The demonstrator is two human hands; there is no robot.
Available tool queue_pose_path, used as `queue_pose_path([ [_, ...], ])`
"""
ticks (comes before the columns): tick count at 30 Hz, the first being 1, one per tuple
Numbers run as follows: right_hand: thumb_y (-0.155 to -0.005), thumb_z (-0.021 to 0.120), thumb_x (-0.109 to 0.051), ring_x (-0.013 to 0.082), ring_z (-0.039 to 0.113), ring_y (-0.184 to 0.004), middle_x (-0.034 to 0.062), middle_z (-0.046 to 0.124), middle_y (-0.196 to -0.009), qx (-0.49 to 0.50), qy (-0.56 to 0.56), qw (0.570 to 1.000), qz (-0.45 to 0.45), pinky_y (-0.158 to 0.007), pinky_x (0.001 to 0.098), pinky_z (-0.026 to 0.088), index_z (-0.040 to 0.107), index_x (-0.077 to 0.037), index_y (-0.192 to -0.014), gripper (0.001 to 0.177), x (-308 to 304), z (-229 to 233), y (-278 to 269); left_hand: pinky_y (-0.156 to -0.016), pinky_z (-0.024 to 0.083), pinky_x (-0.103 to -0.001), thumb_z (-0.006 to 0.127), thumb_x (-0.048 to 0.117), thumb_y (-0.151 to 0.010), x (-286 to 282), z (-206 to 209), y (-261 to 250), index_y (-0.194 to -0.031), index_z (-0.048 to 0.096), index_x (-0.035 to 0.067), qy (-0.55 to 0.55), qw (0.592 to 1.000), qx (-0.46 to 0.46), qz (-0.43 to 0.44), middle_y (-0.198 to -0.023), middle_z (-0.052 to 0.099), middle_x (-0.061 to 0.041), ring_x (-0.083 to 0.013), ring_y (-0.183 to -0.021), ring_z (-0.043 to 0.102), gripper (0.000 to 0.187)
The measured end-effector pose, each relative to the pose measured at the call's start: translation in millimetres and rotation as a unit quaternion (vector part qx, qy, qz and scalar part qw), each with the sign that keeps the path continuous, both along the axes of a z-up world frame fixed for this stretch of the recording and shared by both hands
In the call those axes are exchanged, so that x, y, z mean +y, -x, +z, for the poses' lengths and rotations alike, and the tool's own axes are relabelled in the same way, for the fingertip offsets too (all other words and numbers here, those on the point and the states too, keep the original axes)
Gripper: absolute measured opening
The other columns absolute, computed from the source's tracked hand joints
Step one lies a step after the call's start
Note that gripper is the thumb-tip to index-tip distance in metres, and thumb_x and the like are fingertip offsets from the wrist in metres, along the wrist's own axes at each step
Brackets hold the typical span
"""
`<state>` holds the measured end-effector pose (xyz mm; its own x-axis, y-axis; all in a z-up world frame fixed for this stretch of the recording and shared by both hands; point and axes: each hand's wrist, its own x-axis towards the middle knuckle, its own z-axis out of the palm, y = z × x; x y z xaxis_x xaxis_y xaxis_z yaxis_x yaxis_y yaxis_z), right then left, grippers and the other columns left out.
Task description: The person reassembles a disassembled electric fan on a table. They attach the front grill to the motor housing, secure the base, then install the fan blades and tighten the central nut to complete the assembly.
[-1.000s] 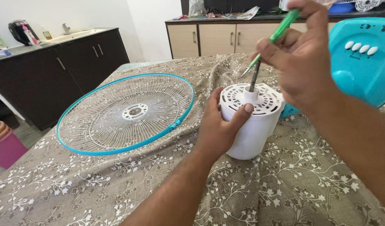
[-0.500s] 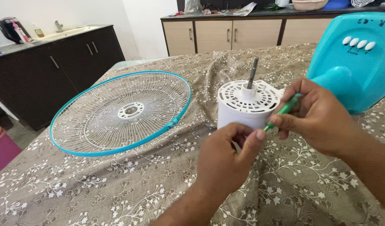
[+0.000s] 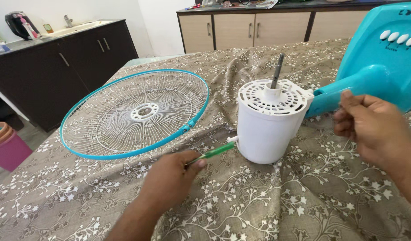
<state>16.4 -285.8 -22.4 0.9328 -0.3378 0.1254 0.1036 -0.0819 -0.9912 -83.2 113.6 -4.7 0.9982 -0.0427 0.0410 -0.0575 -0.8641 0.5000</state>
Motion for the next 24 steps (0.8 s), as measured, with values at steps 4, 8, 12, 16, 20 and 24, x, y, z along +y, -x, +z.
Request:
queue_pose_path([
  [4,-0.107,0.058,-0.042,0.0259,0.058,-0.106,0.0092,0.058,-0.119,0.11,-0.122,0.984,-0.076,-0.094,0.0449,0.052,0.052,-0.008,-0.13,0.042,-14,-2,-19,-0.077,0.055,-0.047,0.061,0.049,-0.094,21,7,8,-0.112,0.076,0.024,-0.09,0.99,0.029,0.105,-0.079,0.073,-0.007,-0.0278,-0.079,0.071,0.034],
  [8,-0.107,0.052,-0.043,0.0317,0.056,-0.129,0.0166,0.053,-0.139,0.131,-0.204,0.969,-0.041,-0.109,0.0467,0.047,0.043,-0.006,-0.148,0.056,-15,2,-25,-0.09,0.055,-0.045,0.066,0.051,-0.09,10,10,13,-0.119,0.075,0.023,-0.109,0.983,-0.001,0.15,-0.106,0.071,-0.005,-0.024,-0.101,0.069,0.041],
  [12,-0.104,0.057,-0.043,0.0312,0.059,-0.131,0.0168,0.054,-0.14,0.12,-0.278,0.952,-0.043,-0.11,0.0468,0.046,0.039,-0.001,-0.145,0.061,-10,12,-28,-0.106,0.045,-0.046,0.077,0.053,-0.082,-27,7,5,-0.135,0.064,0.013,-0.009,0.988,-0.075,0.138,-0.138,0.057,-0.011,-0.0267,-0.126,0.053,0.068],
  [16,-0.101,0.064,-0.047,0.0318,0.058,-0.132,0.0153,0.053,-0.143,0.121,-0.357,0.925,-0.038,-0.111,0.0487,0.047,0.043,-0.001,-0.145,0.067,-3,22,-34,-0.109,0.041,-0.051,0.092,0.056,-0.063,-74,5,-17,-0.155,0.033,0.003,0.18,0.978,-0.103,0.018,-0.147,0.044,-0.023,-0.0356,-0.137,0.044,0.122],
  [20,-0.093,0.066,-0.048,0.0287,0.06,-0.131,0.0103,0.059,-0.146,0.094,-0.395,0.914,0.011,-0.111,0.054,0.048,0.05,-0.008,-0.142,0.065,-3,26,-43,-0.108,0.047,-0.047,0.096,0.056,-0.054,-114,4,-36,-0.152,0.029,-0.003,0.294,0.928,-0.215,-0.074,-0.142,0.052,-0.024,-0.0356,-0.132,0.053,0.132],
  [24,-0.091,0.068,-0.041,0.0292,0.059,-0.132,0.0085,0.058,-0.149,0.083,-0.402,0.911,0.035,-0.11,0.0561,0.043,0.051,-0.01,-0.142,0.062,-6,23,-53,-0.107,0.05,-0.043,0.094,0.048,-0.052,-131,4,-52,-0.144,0.045,0.005,0.312,0.916,-0.246,-0.063,-0.131,0.069,-0.012,-0.0263,-0.122,0.068,0.113],
])
